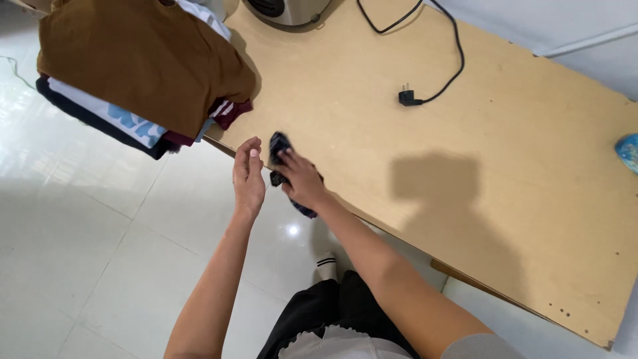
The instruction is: Wiping down a table surface using a spray bottle and a cloth after moving items aside.
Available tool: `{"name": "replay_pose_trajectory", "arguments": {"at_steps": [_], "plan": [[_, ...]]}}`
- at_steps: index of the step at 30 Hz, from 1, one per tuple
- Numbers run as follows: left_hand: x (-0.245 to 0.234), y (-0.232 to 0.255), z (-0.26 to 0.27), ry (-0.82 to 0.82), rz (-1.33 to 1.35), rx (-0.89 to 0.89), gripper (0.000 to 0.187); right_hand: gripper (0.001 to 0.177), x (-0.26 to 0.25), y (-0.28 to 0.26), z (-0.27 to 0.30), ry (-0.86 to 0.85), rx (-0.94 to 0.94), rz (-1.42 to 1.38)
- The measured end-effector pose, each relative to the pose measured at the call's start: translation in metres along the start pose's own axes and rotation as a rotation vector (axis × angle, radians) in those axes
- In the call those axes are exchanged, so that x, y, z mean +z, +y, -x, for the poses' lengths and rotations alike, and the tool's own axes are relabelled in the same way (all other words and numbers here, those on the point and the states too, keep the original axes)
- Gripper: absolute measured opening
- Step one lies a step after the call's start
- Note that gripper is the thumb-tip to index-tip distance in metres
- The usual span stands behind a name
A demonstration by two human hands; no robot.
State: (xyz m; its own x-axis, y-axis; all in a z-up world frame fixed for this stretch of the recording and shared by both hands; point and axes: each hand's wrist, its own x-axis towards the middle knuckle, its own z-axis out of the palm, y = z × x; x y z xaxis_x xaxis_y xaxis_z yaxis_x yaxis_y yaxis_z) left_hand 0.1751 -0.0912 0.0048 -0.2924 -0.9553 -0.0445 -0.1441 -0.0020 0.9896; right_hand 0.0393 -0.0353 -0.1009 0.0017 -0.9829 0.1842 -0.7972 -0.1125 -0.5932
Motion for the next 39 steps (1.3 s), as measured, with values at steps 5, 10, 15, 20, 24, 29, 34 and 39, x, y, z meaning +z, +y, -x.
{"name": "replay_pose_trajectory", "arguments": {"at_steps": [5, 10, 15, 20, 24, 29, 34, 39], "plan": [[0.033, 0.021, -0.011, -0.064, -0.016, 0.057, 0.040, 0.053, -0.002, 0.014, 0.017, -0.024, 0.178, -0.411], [0.098, 0.016, -0.037, -0.185, -0.032, 0.126, 0.035, 0.050, -0.023, 0.113, 0.061, 0.356, 0.527, -0.821], [0.194, 0.020, -0.048, -0.356, -0.084, 0.119, 0.032, 0.034, -0.133, 0.285, 0.166, 0.933, 0.548, -0.518], [0.291, 0.020, -0.052, -0.631, -0.174, 0.157, 0.037, 0.034, -0.263, 0.350, 0.299, 1.439, 0.698, -0.434], [0.349, 0.041, -0.065, -0.744, -0.432, 0.161, 0.044, 0.033, -0.309, 0.354, 0.369, 1.556, 0.765, 0.033], [0.398, 0.000, -0.099, -0.743, -0.759, 0.484, 0.062, 0.047, -0.296, 0.377, 0.371, 1.162, 1.082, 0.386], [0.406, 0.006, -0.120, -0.712, -1.192, 0.502, 0.075, 0.054, -0.283, 0.402, 0.308, 0.901, 1.111, 0.461], [0.394, -0.032, -0.157, -0.554, -1.202, 0.595, 0.056, 0.063, -0.260, 0.395, 0.198, 0.736, 0.909, 0.451]]}}
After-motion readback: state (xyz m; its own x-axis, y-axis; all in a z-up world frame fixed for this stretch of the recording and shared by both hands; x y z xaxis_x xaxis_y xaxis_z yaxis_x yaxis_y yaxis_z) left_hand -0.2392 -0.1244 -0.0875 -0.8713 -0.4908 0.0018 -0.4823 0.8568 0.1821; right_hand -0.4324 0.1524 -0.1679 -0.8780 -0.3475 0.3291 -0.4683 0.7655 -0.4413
